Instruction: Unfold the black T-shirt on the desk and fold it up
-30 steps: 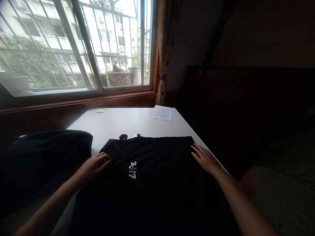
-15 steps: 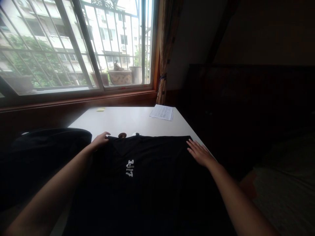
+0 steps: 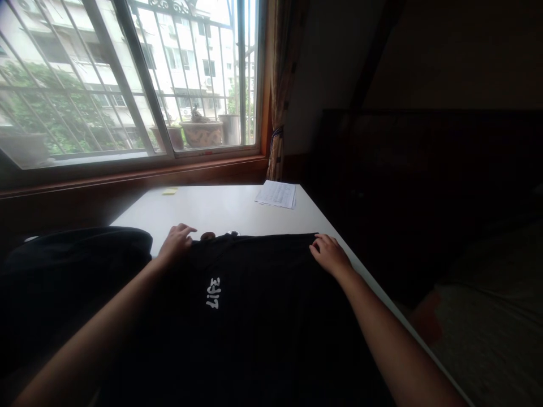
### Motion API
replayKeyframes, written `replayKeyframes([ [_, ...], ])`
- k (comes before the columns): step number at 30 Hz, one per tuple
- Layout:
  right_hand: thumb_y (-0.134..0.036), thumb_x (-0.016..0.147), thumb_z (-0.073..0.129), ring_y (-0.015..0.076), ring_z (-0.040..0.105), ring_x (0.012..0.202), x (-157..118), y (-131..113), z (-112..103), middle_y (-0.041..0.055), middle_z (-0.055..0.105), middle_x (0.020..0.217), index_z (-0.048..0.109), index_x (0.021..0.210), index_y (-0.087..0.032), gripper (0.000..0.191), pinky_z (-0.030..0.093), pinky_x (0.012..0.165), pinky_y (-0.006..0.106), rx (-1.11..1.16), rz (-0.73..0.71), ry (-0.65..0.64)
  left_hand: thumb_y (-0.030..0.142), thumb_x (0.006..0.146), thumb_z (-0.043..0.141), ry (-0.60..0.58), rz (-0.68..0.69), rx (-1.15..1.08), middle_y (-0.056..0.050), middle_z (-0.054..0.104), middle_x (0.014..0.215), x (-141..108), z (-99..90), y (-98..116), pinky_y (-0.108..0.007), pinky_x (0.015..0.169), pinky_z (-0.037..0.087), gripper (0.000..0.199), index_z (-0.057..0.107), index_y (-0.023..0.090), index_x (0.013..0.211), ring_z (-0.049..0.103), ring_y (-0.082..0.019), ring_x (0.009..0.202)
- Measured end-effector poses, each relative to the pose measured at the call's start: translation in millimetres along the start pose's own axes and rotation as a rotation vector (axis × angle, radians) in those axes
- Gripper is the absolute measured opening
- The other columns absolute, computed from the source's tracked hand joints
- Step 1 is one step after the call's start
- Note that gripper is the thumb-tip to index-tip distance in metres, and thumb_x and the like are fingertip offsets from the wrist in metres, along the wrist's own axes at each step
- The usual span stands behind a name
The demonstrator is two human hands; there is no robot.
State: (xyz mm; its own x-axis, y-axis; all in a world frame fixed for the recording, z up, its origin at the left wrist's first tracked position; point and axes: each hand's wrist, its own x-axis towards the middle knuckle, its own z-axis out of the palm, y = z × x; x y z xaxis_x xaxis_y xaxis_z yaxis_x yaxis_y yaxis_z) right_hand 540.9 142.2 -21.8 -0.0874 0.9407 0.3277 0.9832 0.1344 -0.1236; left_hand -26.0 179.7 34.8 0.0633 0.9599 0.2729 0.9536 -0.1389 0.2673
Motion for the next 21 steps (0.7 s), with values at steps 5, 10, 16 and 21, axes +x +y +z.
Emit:
replayKeyframes([
  [5, -0.033, 0.095, 0.05, 0.0291, 0.057, 0.121, 29.6, -73.8, 6.6, 0.0108, 0.063, 0.129, 0.069, 0.11, -0.022, 0.027, 0.046, 0.109, 0.046, 0.141, -0.112, 0.098, 0.029, 0.099, 0.05, -0.087, 0.222, -0.053, -0.007, 0.062, 0.124, 6.7, 23.5, 56.6, -0.037, 0.107, 0.043, 0.028, 0.071, 0.026, 0.119, 0.05, -0.028, 0.122],
  [10, -0.031, 0.096, 0.052, 0.0284, 0.049, 0.134, 44.8, -164.8, 24.0, 0.0118, 0.054, 0.145, 0.057, 0.138, -0.02, 0.044, 0.039, 0.115, 0.047, 0.235, -0.277, -0.01, 0.036, 0.101, 0.051, -0.144, 0.194, -0.078, -0.01, 0.061, 0.128, 27.4, 52.1, 93.3, -0.041, 0.102, 0.046, 0.031, 0.067, 0.024, 0.125, 0.051, -0.03, 0.12],
  [16, -0.028, 0.097, 0.051, 0.0268, 0.05, 0.131, 35.3, -205.9, 31.2, 0.0077, 0.059, 0.14, 0.059, 0.138, -0.028, 0.042, 0.034, 0.117, 0.047, 0.229, -0.31, -0.033, 0.042, 0.096, 0.058, -0.211, 0.094, -0.061, -0.011, 0.062, 0.12, 47.3, 65.4, 101.4, -0.047, 0.088, 0.049, 0.022, 0.069, 0.029, 0.11, 0.05, -0.036, 0.116],
  [21, -0.032, 0.098, 0.052, 0.0287, 0.051, 0.128, 24.4, -198.9, 22.4, 0.0076, 0.059, 0.139, 0.062, 0.135, -0.027, 0.039, 0.041, 0.11, 0.047, 0.192, -0.284, -0.062, 0.039, 0.099, 0.054, -0.218, 0.087, -0.034, -0.012, 0.06, 0.118, 49.2, 66.9, 100.2, -0.047, 0.089, 0.048, 0.02, 0.065, 0.024, 0.105, 0.05, -0.034, 0.114],
])
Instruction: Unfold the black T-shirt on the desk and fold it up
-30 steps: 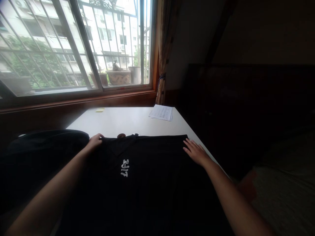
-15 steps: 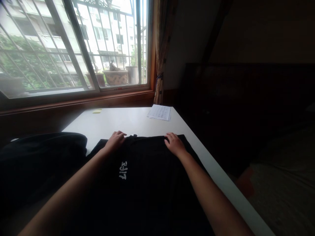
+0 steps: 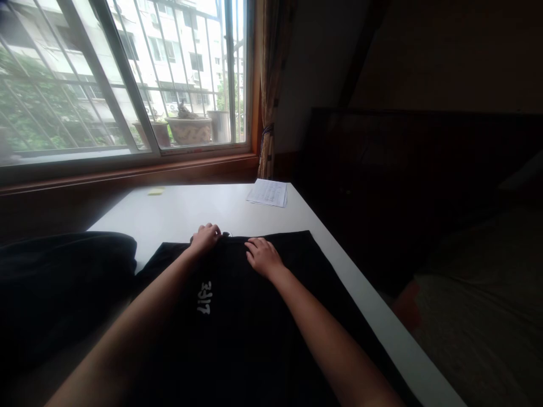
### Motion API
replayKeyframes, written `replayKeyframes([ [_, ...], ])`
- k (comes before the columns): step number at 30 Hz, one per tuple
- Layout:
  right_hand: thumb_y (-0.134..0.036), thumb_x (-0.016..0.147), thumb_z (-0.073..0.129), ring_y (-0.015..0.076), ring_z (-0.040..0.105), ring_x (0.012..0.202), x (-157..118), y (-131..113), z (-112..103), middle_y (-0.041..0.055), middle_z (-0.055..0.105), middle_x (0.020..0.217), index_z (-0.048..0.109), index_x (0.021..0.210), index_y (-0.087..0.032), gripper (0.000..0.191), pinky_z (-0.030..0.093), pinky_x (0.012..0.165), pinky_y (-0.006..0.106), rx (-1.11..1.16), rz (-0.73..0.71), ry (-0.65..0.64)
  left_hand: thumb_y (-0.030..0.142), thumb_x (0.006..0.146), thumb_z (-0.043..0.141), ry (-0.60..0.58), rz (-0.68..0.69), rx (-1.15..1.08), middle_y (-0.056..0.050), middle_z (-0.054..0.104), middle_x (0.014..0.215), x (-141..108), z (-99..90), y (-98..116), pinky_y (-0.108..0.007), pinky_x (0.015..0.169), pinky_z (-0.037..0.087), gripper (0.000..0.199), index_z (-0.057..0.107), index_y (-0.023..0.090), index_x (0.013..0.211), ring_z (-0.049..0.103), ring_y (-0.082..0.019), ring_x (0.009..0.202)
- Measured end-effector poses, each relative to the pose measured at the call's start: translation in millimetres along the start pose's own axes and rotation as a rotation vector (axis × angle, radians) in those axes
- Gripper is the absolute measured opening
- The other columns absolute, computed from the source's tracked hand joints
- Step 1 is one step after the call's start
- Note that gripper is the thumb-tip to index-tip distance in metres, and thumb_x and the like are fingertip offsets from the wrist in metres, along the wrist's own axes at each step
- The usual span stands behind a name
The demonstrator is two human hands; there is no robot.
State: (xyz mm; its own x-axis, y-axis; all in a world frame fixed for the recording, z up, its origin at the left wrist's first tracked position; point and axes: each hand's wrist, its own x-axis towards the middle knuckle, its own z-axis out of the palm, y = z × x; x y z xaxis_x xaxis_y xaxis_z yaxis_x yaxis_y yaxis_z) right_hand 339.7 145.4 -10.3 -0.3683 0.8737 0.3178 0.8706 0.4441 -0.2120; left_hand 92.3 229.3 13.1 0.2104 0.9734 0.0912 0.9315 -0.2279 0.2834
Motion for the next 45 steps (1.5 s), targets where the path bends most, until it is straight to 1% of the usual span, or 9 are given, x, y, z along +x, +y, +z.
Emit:
replayKeyframes([
  [6, -0.037, 0.098, 0.053, 0.0306, 0.052, 0.123, -4.1, 11.0, -5.9, 0.0086, 0.059, 0.137, 0.057, 0.14, -0.029, 0.043, 0.044, 0.104, 0.049, -0.057, 0.044, 0.008, 0.033, 0.104, 0.042, 0.069, 0.011, 0.056, -0.018, 0.054, 0.123, -11.0, 5.8, 6.0, -0.051, 0.091, 0.046, 0.026, 0.059, 0.016, 0.114, 0.046, -0.036, 0.117],
  [10, -0.04, 0.097, 0.056, 0.031, 0.053, 0.117, -6.5, 30.9, -7.0, 0.0075, 0.063, 0.13, 0.062, 0.134, -0.032, 0.038, 0.046, 0.099, 0.048, -0.059, 0.104, 0.038, 0.032, 0.105, 0.039, 0.109, 0.007, 0.063, -0.018, 0.054, 0.122, -15.7, 11.0, 7.2, -0.047, 0.092, 0.045, 0.026, 0.057, 0.016, 0.114, 0.045, -0.035, 0.119],
  [15, -0.036, 0.097, 0.054, 0.0306, 0.055, 0.113, -13.6, 86.2, -19.2, 0.009, 0.065, 0.119, 0.071, 0.117, -0.028, 0.028, 0.045, 0.099, 0.045, -0.024, 0.334, 0.116, 0.034, 0.104, 0.043, 0.137, 0.026, 0.041, -0.015, 0.056, 0.119, -16.1, 14.7, 3.0, -0.042, 0.091, 0.045, 0.022, 0.058, 0.019, 0.111, 0.049, -0.032, 0.114],
  [20, -0.031, 0.095, 0.048, 0.0331, 0.058, 0.11, -30.0, 157.4, -41.4, 0.0174, 0.064, 0.116, 0.072, 0.109, -0.016, 0.032, 0.045, 0.101, 0.049, -0.031, 0.687, 0.266, 0.035, 0.104, 0.046, 0.144, 0.026, -0.003, -0.012, 0.058, 0.117, -15.4, 15.4, -0.2, -0.041, 0.094, 0.044, 0.021, 0.06, 0.022, 0.111, 0.051, -0.031, 0.113],
  [25, -0.044, 0.082, 0.069, 0.028, 0.066, 0.096, -35.8, 201.5, -46.6, 0.01, 0.072, 0.099, 0.073, 0.094, -0.019, 0.029, 0.05, 0.094, 0.041, 0.077, 0.819, 0.247, 0.043, 0.101, 0.053, 0.137, 0.046, -0.05, -0.009, 0.059, 0.118, -12.4, 14.8, -2.8, -0.041, 0.094, 0.044, 0.023, 0.065, 0.026, 0.109, 0.052, -0.03, 0.114],
  [30, -0.041, 0.071, 0.078, 0.0233, 0.068, 0.084, -27.0, 209.5, -40.4, 0.0067, 0.075, 0.093, 0.073, 0.092, -0.019, 0.031, 0.053, 0.077, 0.033, 0.193, 0.838, 0.242, 0.04, 0.099, 0.057, 0.14, 0.045, -0.068, -0.009, 0.06, 0.114, -9.1, 16.9, -4.8, -0.041, 0.092, 0.045, 0.018, 0.066, 0.025, 0.102, 0.053, -0.03, 0.111],
  [35, -0.044, 0.077, 0.072, 0.0256, 0.068, 0.083, -23.9, 207.1, -45.7, 0.0059, 0.074, 0.082, 0.072, 0.078, -0.021, 0.022, 0.052, 0.077, 0.034, 0.271, 0.854, 0.301, 0.035, 0.101, 0.053, 0.141, 0.053, -0.064, -0.009, 0.062, 0.112, -10.2, 18.7, -4.1, -0.039, 0.092, 0.044, 0.015, 0.061, 0.023, 0.102, 0.054, -0.029, 0.109],
  [40, -0.045, 0.077, 0.069, 0.0299, 0.069, 0.085, -27.9, 209.8, -54.3, 0.0102, 0.073, 0.084, 0.07, 0.078, -0.019, 0.026, 0.053, 0.078, 0.039, 0.374, 0.908, 0.406, 0.033, 0.103, 0.049, 0.141, 0.039, -0.048, -0.01, 0.063, 0.108, -10.4, 18.4, -3.3, -0.038, 0.087, 0.044, 0.014, 0.057, 0.022, 0.103, 0.055, -0.029, 0.106],
  [45, -0.051, 0.074, 0.074, 0.029, 0.069, 0.084, -29.2, 206.0, -55.9, 0.0072, 0.073, 0.079, 0.067, 0.08, -0.021, 0.032, 0.056, 0.076, 0.038, 0.535, 0.879, 0.488, 0.034, 0.103, 0.049, 0.14, 0.034, -0.03, -0.01, 0.062, 0.11, -10.3, 18.8, -2.2, -0.038, 0.086, 0.044, 0.015, 0.057, 0.022, 0.104, 0.056, -0.029, 0.106],
])
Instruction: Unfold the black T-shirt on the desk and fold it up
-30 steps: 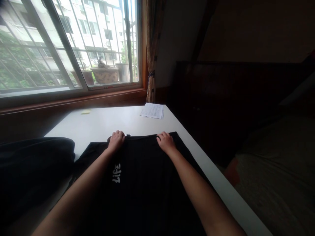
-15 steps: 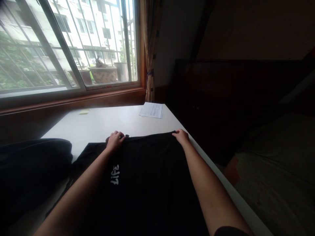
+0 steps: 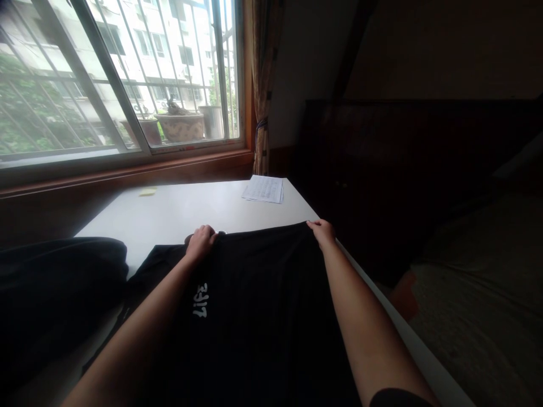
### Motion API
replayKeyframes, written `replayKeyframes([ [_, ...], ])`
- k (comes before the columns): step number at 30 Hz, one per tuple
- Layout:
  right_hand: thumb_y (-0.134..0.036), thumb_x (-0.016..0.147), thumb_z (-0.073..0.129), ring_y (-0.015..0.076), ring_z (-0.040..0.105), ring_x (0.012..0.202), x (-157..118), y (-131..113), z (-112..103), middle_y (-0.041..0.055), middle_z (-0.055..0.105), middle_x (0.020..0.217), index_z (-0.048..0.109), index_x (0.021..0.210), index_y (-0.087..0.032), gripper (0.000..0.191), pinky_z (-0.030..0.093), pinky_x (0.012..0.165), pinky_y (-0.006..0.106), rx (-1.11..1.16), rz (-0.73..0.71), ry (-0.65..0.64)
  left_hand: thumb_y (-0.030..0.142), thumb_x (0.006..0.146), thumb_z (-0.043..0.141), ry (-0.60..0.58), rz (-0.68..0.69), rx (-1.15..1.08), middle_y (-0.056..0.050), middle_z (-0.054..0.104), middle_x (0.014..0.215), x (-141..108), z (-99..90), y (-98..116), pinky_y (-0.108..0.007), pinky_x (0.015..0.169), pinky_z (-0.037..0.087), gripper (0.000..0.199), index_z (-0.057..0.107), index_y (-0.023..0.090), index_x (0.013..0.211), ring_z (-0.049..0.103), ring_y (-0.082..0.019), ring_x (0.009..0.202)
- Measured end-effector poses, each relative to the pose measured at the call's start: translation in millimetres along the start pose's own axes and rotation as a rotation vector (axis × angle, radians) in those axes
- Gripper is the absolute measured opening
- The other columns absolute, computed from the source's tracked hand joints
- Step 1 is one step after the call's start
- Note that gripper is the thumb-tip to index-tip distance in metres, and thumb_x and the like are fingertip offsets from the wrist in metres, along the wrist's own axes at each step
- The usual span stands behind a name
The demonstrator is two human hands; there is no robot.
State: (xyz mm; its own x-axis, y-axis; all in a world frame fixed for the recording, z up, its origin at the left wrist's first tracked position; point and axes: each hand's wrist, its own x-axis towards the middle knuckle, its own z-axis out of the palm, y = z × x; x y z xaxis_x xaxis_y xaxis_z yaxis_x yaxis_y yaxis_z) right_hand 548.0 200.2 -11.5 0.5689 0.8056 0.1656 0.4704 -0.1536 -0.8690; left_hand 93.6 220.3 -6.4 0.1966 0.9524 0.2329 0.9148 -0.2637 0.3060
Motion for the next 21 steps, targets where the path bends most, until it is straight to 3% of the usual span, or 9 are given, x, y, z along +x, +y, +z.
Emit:
replayKeyframes([
  [7, -0.05, 0.078, 0.074, 0.0258, 0.071, 0.087, 3.3, -4.5, 1.8, 0.0079, 0.075, 0.088, 0.064, 0.085, -0.022, 0.03, 0.059, 0.077, 0.036, 0.21, 0.022, -0.151, 0.034, 0.104, 0.048, 0.019, 0.005, 0.029, -0.01, 0.061, 0.112, -2.0, 0.6, 1.9, -0.037, 0.086, 0.044, 0.015, 0.057, 0.022, 0.105, 0.056, -0.029, 0.106],
  [13, -0.044, 0.078, 0.077, 0.0242, 0.072, 0.084, 4.6, -6.7, -0.1, 0.0082, 0.076, 0.092, 0.07, 0.092, -0.021, 0.028, 0.06, 0.075, 0.035, 0.222, 0.04, -0.318, 0.034, 0.104, 0.049, 0.027, 0.014, 0.044, -0.01, 0.061, 0.11, -2.6, -0.4, 2.8, -0.037, 0.084, 0.044, 0.014, 0.057, 0.022, 0.104, 0.056, -0.028, 0.104],
  [21, -0.047, 0.066, 0.085, 0.0243, 0.067, 0.075, 3.4, -7.0, -2.6, 0.0059, 0.072, 0.075, 0.074, 0.077, -0.018, 0.033, 0.054, 0.072, 0.035, 0.026, -0.002, -0.26, 0.033, 0.103, 0.05, 0.053, 0.026, 0.048, -0.009, 0.061, 0.109, -3.9, -0.3, 3.2, -0.036, 0.082, 0.044, 0.013, 0.057, 0.022, 0.102, 0.056, -0.028, 0.103],
])
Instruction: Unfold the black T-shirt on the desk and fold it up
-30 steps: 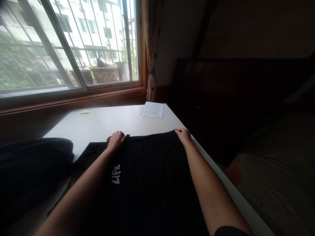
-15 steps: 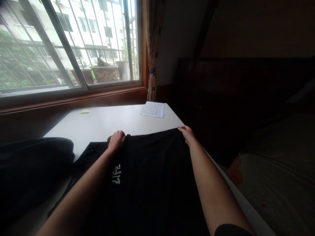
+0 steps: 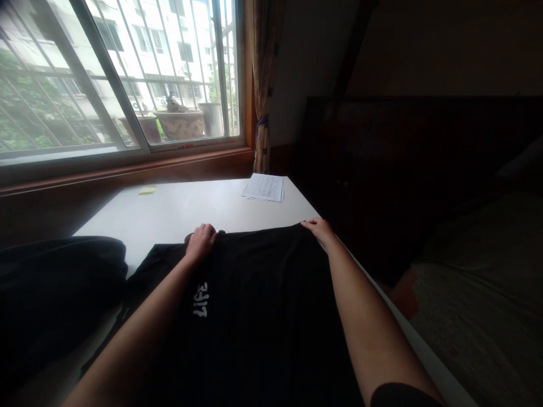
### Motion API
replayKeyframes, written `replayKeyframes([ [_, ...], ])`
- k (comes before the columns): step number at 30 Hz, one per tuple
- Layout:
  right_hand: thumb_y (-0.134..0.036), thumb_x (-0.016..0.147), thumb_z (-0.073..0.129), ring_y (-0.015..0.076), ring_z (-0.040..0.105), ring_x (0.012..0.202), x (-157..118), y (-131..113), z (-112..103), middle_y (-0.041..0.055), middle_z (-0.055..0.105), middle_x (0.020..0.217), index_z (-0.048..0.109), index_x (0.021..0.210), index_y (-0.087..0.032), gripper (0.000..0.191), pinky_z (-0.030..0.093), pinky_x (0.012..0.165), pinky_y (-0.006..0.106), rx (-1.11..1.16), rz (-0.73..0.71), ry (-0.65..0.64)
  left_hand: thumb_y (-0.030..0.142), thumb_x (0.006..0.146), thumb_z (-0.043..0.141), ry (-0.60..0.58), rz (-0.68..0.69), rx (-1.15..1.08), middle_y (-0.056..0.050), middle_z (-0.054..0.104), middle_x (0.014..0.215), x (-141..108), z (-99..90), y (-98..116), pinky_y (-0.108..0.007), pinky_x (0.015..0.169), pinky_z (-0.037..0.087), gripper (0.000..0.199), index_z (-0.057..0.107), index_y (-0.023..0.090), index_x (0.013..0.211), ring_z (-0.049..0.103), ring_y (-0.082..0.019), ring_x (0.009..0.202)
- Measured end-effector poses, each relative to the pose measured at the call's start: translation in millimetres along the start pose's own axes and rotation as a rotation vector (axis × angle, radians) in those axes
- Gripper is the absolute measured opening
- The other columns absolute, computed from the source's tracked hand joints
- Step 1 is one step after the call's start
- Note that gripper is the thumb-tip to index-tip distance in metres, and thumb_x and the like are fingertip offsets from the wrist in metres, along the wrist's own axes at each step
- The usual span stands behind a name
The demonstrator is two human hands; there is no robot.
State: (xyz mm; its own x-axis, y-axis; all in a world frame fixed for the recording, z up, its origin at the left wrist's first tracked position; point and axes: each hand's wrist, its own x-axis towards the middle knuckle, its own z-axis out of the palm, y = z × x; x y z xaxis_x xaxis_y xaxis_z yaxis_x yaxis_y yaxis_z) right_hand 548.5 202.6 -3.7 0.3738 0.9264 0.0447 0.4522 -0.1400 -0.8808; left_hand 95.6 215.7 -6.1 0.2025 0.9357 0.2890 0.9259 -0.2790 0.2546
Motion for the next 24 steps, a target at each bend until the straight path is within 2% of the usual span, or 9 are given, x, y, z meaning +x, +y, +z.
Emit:
replayKeyframes([
  [3, -0.05, 0.069, 0.083, 0.0244, 0.067, 0.073, -1.0, 3.8, 0.9, 0.0059, 0.073, 0.075, 0.076, 0.079, -0.018, 0.034, 0.053, 0.072, 0.035, -0.03, -0.006, -0.022, 0.032, 0.103, 0.051, 0.005, 0.004, -0.002, -0.009, 0.061, 0.11, -0.3, -0.2, 0.1, -0.036, 0.082, 0.044, 0.012, 0.057, 0.022, 0.102, 0.056, -0.028, 0.103],
  [8, -0.048, 0.069, 0.082, 0.0263, 0.07, 0.09, 3.5, 8.9, 2.8, 0.0065, 0.077, 0.093, 0.079, 0.096, -0.019, 0.039, 0.053, 0.086, 0.037, -0.034, -0.019, -0.049, 0.032, 0.103, 0.051, 0.01, 0.007, -0.005, -0.009, 0.061, 0.109, -0.4, 0.0, -0.1, -0.036, 0.082, 0.044, 0.012, 0.057, 0.022, 0.102, 0.056, -0.028, 0.102],
  [13, -0.049, 0.069, 0.082, 0.0256, 0.071, 0.083, 8.4, 11.3, 2.2, 0.005, 0.078, 0.086, 0.08, 0.089, -0.02, 0.035, 0.055, 0.08, 0.035, -0.042, -0.026, -0.122, 0.033, 0.103, 0.05, 0.008, 0.003, -0.008, -0.009, 0.061, 0.108, 0.2, 0.9, -0.8, -0.037, 0.082, 0.045, 0.014, 0.058, 0.022, 0.102, 0.056, -0.028, 0.102],
  [19, -0.053, 0.078, 0.074, 0.0266, 0.071, 0.077, 11.9, 18.9, 2.9, 0.0083, 0.076, 0.078, 0.079, 0.084, -0.017, 0.037, 0.055, 0.073, 0.035, -0.054, 0.006, -0.014, 0.033, 0.103, 0.05, 0.007, -0.004, -0.004, -0.009, 0.062, 0.108, 0.4, 1.3, -0.7, -0.037, 0.081, 0.044, 0.014, 0.058, 0.022, 0.102, 0.056, -0.027, 0.101],
  [24, -0.05, 0.077, 0.075, 0.0288, 0.072, 0.083, 17.2, 18.6, 9.9, 0.0089, 0.076, 0.077, 0.078, 0.082, -0.016, 0.034, 0.055, 0.079, 0.037, -0.078, 0.015, 0.077, 0.032, 0.103, 0.051, 0.016, -0.025, 0.003, -0.009, 0.062, 0.107, 0.1, 0.9, 0.1, -0.036, 0.082, 0.044, 0.013, 0.058, 0.022, 0.102, 0.057, -0.027, 0.101],
])
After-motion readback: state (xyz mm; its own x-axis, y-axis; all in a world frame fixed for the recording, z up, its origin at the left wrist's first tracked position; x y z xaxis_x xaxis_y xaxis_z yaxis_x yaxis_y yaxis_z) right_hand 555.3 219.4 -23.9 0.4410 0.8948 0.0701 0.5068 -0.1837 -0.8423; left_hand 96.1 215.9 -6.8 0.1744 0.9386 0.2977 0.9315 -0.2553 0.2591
